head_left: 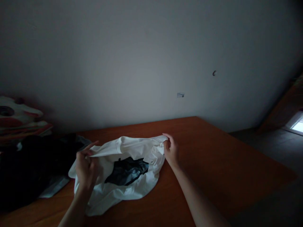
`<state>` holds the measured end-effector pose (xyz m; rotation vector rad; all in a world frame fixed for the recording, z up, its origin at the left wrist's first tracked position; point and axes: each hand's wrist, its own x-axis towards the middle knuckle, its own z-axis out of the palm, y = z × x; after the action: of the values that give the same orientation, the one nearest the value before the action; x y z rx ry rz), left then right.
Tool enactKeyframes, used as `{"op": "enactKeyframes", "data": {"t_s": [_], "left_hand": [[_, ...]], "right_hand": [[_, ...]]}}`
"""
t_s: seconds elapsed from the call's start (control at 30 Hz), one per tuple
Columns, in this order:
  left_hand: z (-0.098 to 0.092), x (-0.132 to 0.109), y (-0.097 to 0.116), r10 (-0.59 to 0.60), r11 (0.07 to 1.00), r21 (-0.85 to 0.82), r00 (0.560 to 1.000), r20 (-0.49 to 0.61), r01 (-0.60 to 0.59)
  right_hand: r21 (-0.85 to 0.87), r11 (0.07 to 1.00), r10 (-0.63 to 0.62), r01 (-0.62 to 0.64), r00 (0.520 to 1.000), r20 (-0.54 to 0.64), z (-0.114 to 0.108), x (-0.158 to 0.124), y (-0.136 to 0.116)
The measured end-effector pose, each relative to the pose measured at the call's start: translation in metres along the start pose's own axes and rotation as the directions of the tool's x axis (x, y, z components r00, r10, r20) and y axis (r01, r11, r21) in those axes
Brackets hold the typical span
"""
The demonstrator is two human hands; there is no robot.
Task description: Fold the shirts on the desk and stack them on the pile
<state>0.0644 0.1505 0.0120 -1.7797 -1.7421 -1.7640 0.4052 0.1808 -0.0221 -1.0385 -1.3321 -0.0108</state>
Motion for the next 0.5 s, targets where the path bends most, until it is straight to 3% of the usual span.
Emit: {"op": "enactKeyframes", "data": {"t_s": [0.1, 0.17, 0.3, 0.37, 0.5], "left_hand": [[0.001, -0.001, -0.008, -0.121, 0.992, -0.039, 0.992, -0.034, 0.120], [0.000, -0.001, -0.012, -0.126, 0.991, 0.041, 0.992, 0.019, 0.125], [-0.007, 0.000, -0.009, 0.067, 0.975, 0.191, 0.974, 0.218, -0.110], [-0.009, 0.001, -0.007, 0.092, 0.961, 0.221, 0.949, 0.302, -0.163], [-0.010, 0.004, -0.008, -0.087, 0.967, 0.254, 0.911, 0.404, -0.020]], "right_hand": [[0.038, 0.999, 0.027, -0.026, 1.000, -0.010, 0.001, -0.002, 0.000], [0.074, 0.994, 0.081, -0.080, 0.997, 0.002, 0.004, -0.005, 0.001], [0.125, 0.964, 0.231, -0.233, 0.972, 0.030, 0.008, -0.006, 0.004], [0.107, 0.950, 0.290, -0.293, 0.956, 0.046, 0.007, -0.005, 0.002], [0.089, 0.933, 0.347, -0.350, 0.937, 0.052, 0.004, -0.002, -0.004]]}}
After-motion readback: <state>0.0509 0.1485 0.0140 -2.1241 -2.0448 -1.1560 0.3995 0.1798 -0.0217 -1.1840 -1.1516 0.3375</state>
